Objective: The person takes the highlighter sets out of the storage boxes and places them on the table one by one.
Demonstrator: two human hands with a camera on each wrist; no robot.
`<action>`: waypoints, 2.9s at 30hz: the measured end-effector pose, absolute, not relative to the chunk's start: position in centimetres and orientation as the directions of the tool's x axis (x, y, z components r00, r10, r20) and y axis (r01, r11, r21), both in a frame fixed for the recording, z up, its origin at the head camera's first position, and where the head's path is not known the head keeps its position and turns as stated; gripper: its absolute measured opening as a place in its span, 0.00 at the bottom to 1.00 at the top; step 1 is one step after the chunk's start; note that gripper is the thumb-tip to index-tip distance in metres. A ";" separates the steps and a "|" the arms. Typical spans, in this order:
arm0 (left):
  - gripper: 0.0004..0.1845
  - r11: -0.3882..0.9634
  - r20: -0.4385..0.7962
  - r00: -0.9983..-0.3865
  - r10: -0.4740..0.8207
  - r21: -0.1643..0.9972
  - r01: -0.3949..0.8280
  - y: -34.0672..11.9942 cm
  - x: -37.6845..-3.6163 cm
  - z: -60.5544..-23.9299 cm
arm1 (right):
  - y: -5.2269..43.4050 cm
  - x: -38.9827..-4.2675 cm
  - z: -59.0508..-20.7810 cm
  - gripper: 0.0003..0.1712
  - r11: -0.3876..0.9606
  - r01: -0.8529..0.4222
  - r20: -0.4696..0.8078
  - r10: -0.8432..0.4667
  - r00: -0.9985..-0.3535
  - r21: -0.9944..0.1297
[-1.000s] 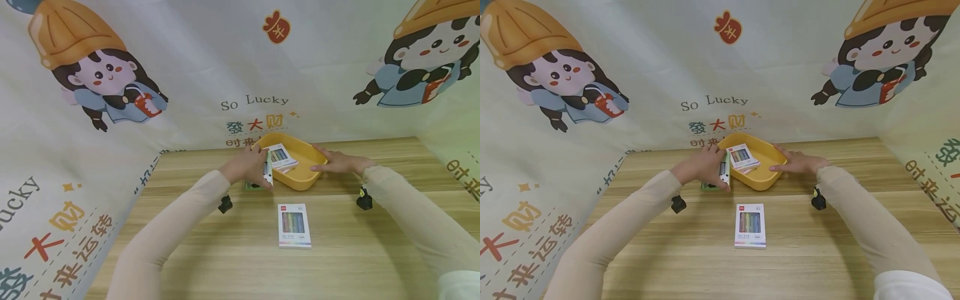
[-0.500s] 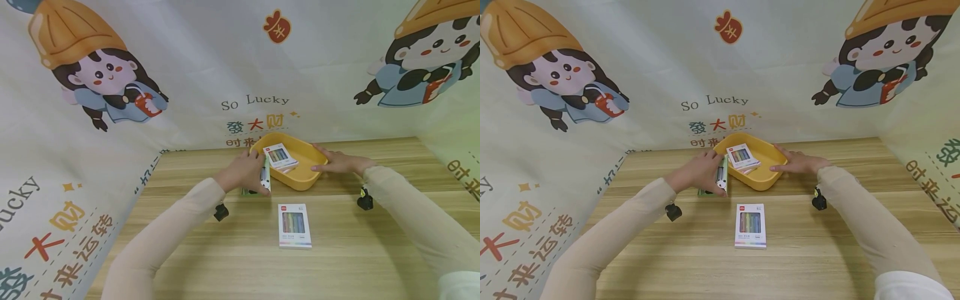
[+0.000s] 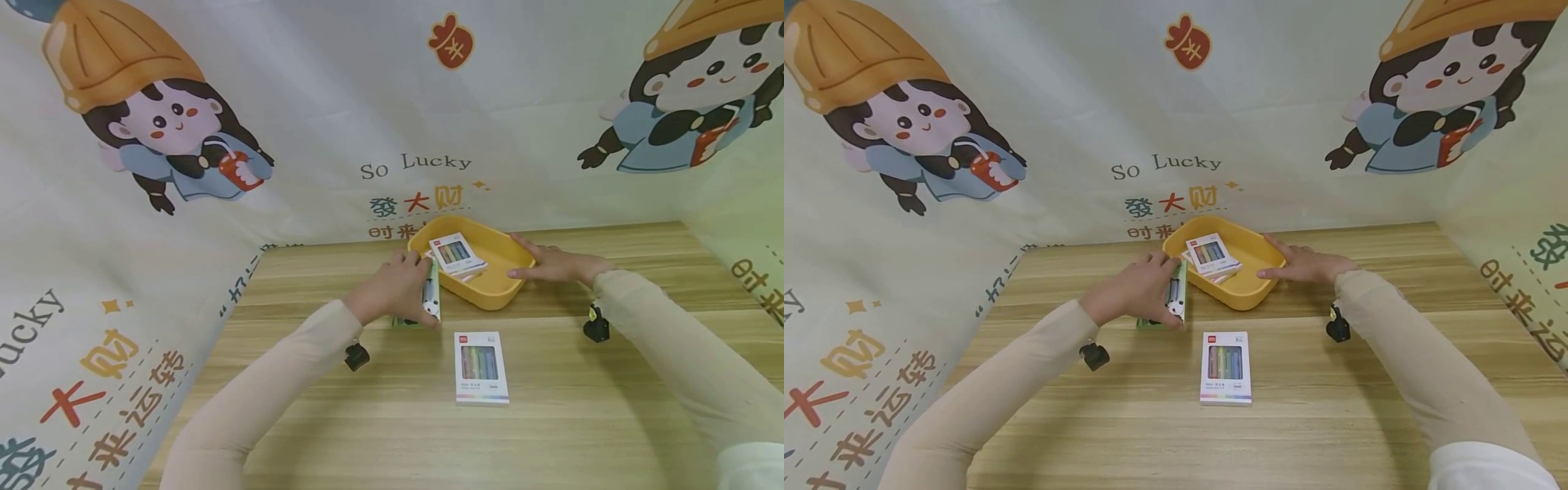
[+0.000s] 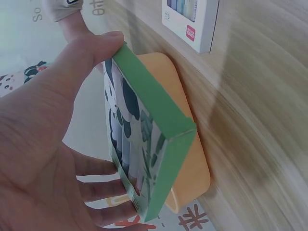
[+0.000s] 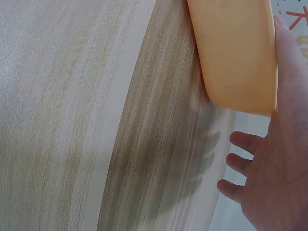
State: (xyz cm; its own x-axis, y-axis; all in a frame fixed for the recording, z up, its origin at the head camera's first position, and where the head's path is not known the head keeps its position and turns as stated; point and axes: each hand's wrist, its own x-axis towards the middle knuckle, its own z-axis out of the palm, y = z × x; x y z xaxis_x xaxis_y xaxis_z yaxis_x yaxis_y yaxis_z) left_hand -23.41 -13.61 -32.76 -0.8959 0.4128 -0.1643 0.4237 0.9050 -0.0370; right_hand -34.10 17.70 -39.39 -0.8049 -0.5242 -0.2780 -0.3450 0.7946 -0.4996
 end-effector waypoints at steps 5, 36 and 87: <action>0.68 0.903 -0.158 -0.895 0.418 -0.038 0.429 -13.9 -22.7 -32.6 | 17.7 -34.1 -39.2 0.57 0.793 -0.339 -0.282 -0.523 -0.804 -0.505; 0.69 0.895 -0.164 -0.884 0.438 -0.011 0.446 -13.9 -19.6 -34.0 | 17.8 -34.2 -39.5 0.58 0.804 -0.318 -0.300 -0.507 -0.808 -0.502; 0.66 0.884 -0.200 -0.868 0.455 -0.013 0.466 -12.3 -16.8 -38.0 | 17.9 -34.3 -39.7 0.58 0.794 -0.322 -0.281 -0.512 -0.812 -0.516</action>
State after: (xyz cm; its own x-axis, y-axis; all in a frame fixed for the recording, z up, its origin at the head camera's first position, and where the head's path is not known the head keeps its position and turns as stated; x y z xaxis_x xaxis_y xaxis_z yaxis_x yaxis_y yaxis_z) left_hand -16.84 -12.30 -38.04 -0.8679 0.4546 -0.2004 0.4664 0.8845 -0.0135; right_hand -34.28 17.93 -39.68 -0.8117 -0.5121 -0.2810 -0.3223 0.7939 -0.5157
